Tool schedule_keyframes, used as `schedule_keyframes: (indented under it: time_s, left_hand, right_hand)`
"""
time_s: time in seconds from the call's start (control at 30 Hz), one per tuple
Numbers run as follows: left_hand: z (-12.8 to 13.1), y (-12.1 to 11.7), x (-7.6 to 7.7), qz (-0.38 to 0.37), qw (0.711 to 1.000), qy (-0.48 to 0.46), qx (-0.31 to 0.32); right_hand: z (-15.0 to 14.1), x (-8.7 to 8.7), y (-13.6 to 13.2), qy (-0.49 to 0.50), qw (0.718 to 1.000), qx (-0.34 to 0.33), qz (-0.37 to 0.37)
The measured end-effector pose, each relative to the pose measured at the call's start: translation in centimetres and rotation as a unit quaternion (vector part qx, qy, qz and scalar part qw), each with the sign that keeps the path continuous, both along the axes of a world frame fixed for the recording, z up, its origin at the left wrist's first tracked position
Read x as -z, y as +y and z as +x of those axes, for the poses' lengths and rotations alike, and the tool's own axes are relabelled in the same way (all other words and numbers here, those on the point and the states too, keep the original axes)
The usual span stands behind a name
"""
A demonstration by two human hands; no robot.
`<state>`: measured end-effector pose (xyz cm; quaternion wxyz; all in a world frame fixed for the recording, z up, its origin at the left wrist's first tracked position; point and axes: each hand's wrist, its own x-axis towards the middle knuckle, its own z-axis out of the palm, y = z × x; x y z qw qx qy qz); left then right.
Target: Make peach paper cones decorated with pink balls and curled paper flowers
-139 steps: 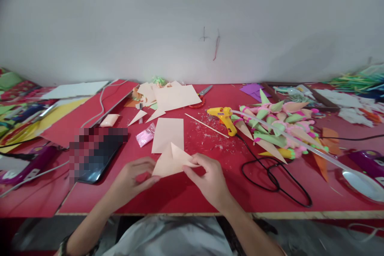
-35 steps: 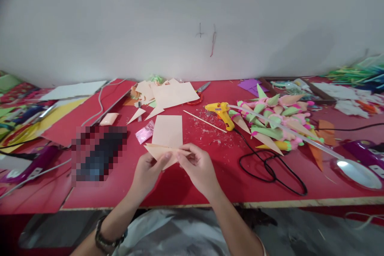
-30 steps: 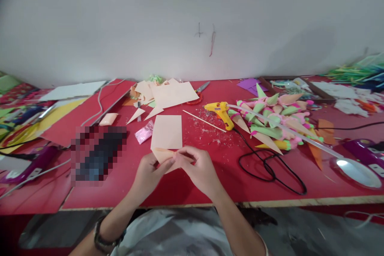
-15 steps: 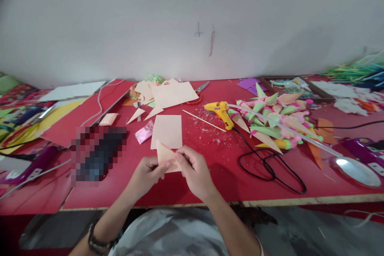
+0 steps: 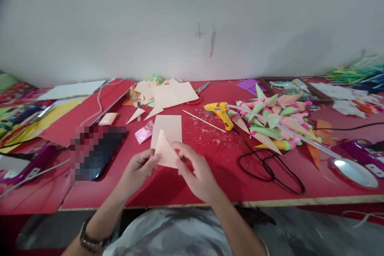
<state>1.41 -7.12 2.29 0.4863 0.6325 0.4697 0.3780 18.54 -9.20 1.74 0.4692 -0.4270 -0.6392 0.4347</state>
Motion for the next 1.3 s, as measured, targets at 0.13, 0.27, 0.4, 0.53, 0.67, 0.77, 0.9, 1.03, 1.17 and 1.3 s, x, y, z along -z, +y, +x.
schedule_keyframes:
  time_s: [0.13,0.27,0.4,0.53,0.67,0.77,0.9,1.03,1.17,1.3]
  left_hand:
    - [-0.4,0.1,0.2,-0.035,0.998,-0.005,0.047]
    - [-0.3,0.1,0.3,-0.027,0.998,-0.021,0.058]
    - [0.0,0.1,0.3,-0.021,0.997,-0.046,0.057]
    - [0.0,0.1,0.4,0.007,0.996,-0.054,0.064]
    - [-0.1,0.2,0.4,0.014,0.993,-0.059,0.097]
    - [0.1,0.2,0.3,0.036,0.991,-0.056,0.113]
    - [0.5,0.0,0.3,0.068,0.989,0.017,0.129]
    - [0.7,-0.3,0.6,0.081,0.984,0.065,0.143]
    - [1.1,-0.5,0.9,0.068,0.987,0.093,0.114]
    - [1.5,-0.5,0.9,0.050,0.990,0.097,0.089]
  right_hand:
    - [0.8,-0.7,0.1,-0.098,0.990,-0.054,0.082]
    - [1.1,-1.1,0.0,-0.142,0.984,-0.075,0.076]
    - [1.3,-1.1,0.0,-0.158,0.981,-0.083,0.079]
    - [1.8,-1.3,0.2,-0.153,0.982,-0.092,0.052]
    - [1.8,-1.5,0.4,-0.098,0.987,-0.123,0.027]
    - [1.3,-1.3,0.6,-0.057,0.992,-0.112,0.026]
    - [0.6,-0.6,0.8,-0.018,0.999,-0.027,0.015]
    - [0.3,0.1,0.9,-0.003,0.999,0.024,-0.046]
    - [0.0,0.4,0.7,0.026,0.995,0.029,-0.096]
    - [-0.2,0.5,0.6,0.049,0.993,0.058,-0.094]
